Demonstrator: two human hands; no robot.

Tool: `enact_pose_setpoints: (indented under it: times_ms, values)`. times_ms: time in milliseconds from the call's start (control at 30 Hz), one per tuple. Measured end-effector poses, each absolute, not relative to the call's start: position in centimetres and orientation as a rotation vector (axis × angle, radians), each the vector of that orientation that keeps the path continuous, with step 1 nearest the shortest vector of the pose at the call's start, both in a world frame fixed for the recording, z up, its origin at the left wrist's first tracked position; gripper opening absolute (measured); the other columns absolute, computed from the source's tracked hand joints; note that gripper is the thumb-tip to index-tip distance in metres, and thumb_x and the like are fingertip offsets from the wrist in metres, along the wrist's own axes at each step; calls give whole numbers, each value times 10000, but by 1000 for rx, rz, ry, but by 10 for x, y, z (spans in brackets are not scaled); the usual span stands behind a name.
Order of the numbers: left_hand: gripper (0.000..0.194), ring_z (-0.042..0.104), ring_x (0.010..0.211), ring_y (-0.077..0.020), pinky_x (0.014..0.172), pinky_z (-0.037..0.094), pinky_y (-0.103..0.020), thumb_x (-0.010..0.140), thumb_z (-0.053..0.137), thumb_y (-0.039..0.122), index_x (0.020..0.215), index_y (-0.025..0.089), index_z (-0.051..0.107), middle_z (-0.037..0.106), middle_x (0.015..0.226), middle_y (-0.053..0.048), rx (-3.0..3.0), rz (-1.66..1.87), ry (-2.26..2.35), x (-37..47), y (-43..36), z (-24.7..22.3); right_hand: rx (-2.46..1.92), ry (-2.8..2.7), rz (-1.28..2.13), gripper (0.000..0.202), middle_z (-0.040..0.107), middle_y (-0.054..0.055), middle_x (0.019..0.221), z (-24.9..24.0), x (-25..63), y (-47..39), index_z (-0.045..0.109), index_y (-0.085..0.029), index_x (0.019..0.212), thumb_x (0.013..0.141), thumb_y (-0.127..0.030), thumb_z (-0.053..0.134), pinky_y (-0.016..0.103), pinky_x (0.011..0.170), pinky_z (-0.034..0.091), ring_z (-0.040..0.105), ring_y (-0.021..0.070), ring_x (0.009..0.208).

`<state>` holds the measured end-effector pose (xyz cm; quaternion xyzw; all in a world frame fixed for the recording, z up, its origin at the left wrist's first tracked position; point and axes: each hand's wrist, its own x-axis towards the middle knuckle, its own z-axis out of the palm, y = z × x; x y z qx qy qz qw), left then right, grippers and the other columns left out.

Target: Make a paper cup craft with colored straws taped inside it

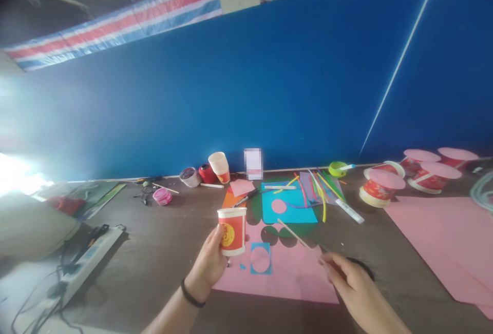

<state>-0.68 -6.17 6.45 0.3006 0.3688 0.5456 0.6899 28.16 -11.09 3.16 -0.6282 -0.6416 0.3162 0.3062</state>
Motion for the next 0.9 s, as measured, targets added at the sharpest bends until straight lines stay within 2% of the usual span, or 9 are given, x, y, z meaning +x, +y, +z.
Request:
enact_pose_setpoints:
  times_ms: [133,200,267,333,367,500,633,800,900]
  values:
    - [418,666,794,-245,680,493,-315,779,621,406,1102,146,569,681,940,-112,694,1212,883,2,-61,68,-1621,-1737,869,361,573,-27,493,55,256,-128,618,-188,1012,904,-406,351,172,450,468,570,128,444]
    - [424,666,799,-235,678,495,-306,779,624,394,1125,162,547,675,966,-102,674,1212,890,6,-61,69,-1559,-1824,799,323,643,-5,562,70,240,-135,615,-210,1077,890,-370,406,165,519,505,627,135,517]
    - [418,665,784,-223,663,497,-296,787,615,390,1126,158,536,676,947,-95,669,1224,894,9,-62,68,-1493,-1883,715,310,731,33,818,82,228,-140,608,-246,1128,871,-331,457,166,655,534,691,155,718]
    - [425,664,760,-214,639,499,-288,786,616,390,1130,157,528,677,929,-90,681,1230,922,10,-63,68,-1443,-1926,687,325,701,27,1061,88,222,-140,591,-277,1170,879,-287,448,164,758,524,676,162,911]
    - [431,664,757,-211,632,501,-284,778,625,390,1129,160,529,676,931,-88,683,1231,949,10,-63,69,-1429,-1943,687,336,676,15,1119,90,219,-140,581,-285,1186,887,-264,430,162,787,516,658,159,968]
    - [414,657,816,-202,653,501,-252,746,659,395,1079,167,565,672,974,-87,688,1239,1057,8,-66,70,-1394,-1982,638,356,668,-11,1128,94,215,-136,583,-283,1192,881,-212,423,155,808,513,644,151,996]
    - [375,654,801,-190,650,499,-240,745,661,394,1024,157,574,677,915,-75,711,1231,1072,8,-66,67,-1396,-2015,600,372,673,-7,1117,97,213,-134,586,-279,1194,871,-190,424,175,793,529,647,169,991]
    - [383,654,678,-191,544,495,-251,731,657,439,946,135,568,669,786,-60,662,1183,1071,9,-65,60,-1426,-2070,571,379,681,-8,1101,93,215,-134,576,-273,1206,877,-193,405,168,763,536,660,165,963]
    - [418,657,625,-206,478,467,-247,743,631,469,966,126,548,664,751,-64,636,1134,1079,9,-64,58,-1443,-2082,552,385,697,-29,1065,92,216,-135,570,-285,1208,874,-190,404,154,726,543,681,152,910]
